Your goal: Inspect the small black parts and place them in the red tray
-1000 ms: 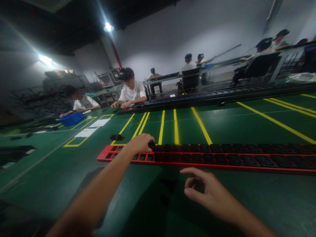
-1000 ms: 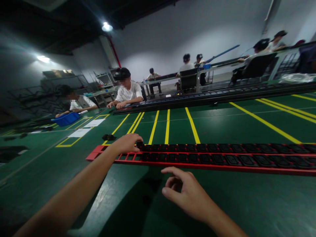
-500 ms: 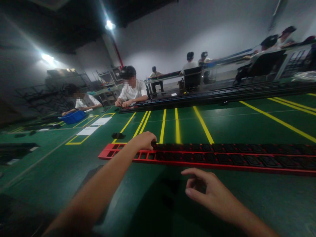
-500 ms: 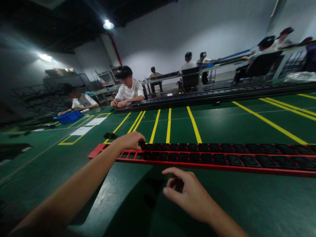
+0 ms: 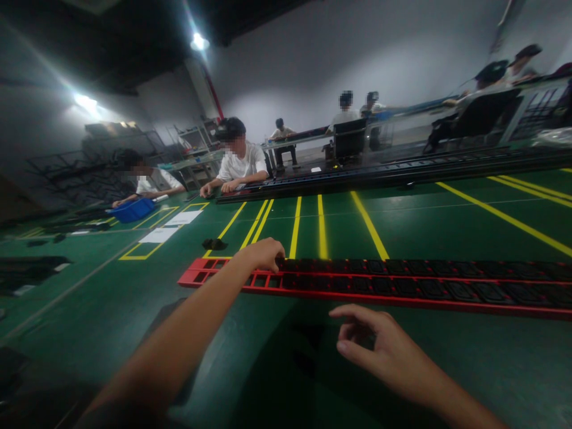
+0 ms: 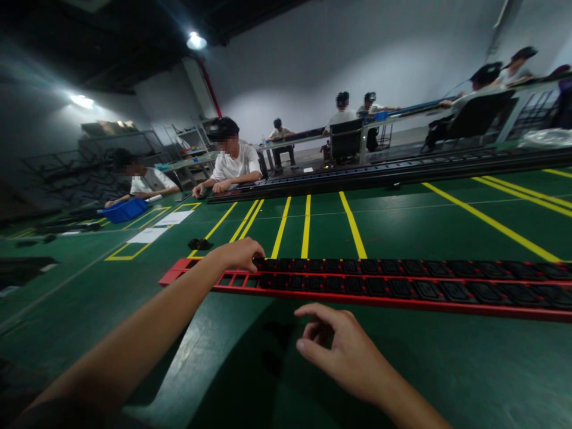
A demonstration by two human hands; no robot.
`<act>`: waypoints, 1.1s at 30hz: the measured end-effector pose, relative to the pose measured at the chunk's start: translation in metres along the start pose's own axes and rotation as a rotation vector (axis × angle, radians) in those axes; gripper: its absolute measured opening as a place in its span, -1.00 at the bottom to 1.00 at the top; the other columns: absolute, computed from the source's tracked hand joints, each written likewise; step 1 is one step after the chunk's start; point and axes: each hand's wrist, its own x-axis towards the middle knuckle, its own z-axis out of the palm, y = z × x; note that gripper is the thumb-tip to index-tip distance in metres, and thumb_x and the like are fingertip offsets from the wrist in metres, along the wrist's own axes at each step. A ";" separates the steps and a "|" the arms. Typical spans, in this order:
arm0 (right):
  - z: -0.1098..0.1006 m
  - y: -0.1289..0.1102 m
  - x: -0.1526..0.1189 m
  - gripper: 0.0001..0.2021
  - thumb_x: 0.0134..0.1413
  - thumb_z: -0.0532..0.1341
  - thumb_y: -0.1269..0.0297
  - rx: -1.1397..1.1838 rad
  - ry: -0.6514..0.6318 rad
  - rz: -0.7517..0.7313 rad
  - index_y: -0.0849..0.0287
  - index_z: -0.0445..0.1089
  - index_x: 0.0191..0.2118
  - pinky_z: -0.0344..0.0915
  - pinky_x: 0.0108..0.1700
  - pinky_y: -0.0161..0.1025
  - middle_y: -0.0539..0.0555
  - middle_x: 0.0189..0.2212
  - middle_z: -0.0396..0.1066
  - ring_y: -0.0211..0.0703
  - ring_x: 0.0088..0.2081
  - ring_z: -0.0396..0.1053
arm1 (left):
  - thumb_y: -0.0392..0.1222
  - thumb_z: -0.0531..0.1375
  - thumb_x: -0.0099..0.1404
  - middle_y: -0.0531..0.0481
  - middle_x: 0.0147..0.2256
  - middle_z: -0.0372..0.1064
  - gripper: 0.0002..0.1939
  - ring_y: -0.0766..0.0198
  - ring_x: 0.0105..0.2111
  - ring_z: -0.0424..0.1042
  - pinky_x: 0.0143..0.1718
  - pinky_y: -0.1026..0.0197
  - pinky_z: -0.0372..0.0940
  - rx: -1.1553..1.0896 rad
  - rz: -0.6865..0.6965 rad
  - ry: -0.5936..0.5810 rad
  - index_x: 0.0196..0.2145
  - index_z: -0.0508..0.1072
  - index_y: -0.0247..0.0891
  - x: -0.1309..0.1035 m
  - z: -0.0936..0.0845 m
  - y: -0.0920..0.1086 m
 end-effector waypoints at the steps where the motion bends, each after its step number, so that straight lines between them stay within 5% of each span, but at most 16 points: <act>1: 0.000 -0.001 0.000 -0.68 0.10 0.32 0.31 -0.003 0.000 0.003 0.05 0.50 0.01 0.44 -0.24 -0.12 0.03 -0.36 0.59 -0.02 -0.29 0.56 | -0.25 0.41 0.03 -0.11 -0.18 0.62 -0.58 0.10 -0.23 0.54 -0.17 0.10 0.40 -0.006 0.000 -0.005 -0.09 0.64 -0.20 0.000 -0.001 0.000; 17: -0.001 -0.003 0.002 -0.68 0.11 0.29 0.27 -0.045 -0.050 0.037 0.10 0.49 0.00 0.44 -0.23 -0.13 0.05 -0.34 0.57 -0.03 -0.28 0.56 | -0.22 0.41 0.04 -0.09 -0.18 0.64 -0.59 0.09 -0.21 0.57 -0.16 0.15 0.40 -0.103 0.032 0.024 -0.09 0.66 -0.20 -0.002 0.004 -0.005; 21: -0.001 0.003 0.002 -0.67 0.11 0.28 0.22 -0.069 -0.042 0.032 0.08 0.48 0.01 0.47 -0.22 -0.12 0.07 -0.34 0.58 -0.01 -0.28 0.56 | -0.05 0.47 0.00 -0.11 -0.04 0.59 -0.40 0.03 -0.07 0.55 -0.05 0.16 0.39 -0.130 -0.013 0.089 0.03 0.60 -0.21 -0.008 0.005 -0.010; 25: -0.002 0.012 0.004 -0.67 0.09 0.28 0.17 -0.094 -0.014 0.040 0.03 0.52 -0.01 0.50 -0.23 -0.13 0.07 -0.35 0.61 0.02 -0.29 0.59 | 0.17 0.35 0.21 -0.12 0.08 0.50 -0.36 0.05 0.04 0.49 0.09 0.14 0.35 -0.143 -0.221 0.225 0.14 0.49 -0.22 -0.020 0.006 -0.047; 29: 0.000 0.020 0.007 -0.66 0.04 0.31 0.11 -0.110 0.015 0.064 -0.02 0.57 -0.03 0.53 -0.27 -0.16 0.08 -0.36 0.64 0.04 -0.32 0.62 | -0.02 0.22 0.43 -0.19 0.11 0.40 -0.59 0.03 0.04 0.46 0.07 -0.13 0.38 -0.101 -0.600 0.329 0.13 0.41 -0.28 -0.043 0.014 -0.106; 33: 0.002 0.032 0.008 -0.65 0.01 0.33 0.10 -0.123 0.039 0.047 -0.05 0.60 -0.04 0.55 -0.30 -0.21 0.08 -0.39 0.64 0.02 -0.36 0.62 | -0.09 0.23 0.44 -0.17 0.08 0.39 -0.64 0.06 -0.01 0.47 -0.02 -0.08 0.44 -0.081 -0.881 0.343 0.11 0.41 -0.27 -0.061 0.034 -0.147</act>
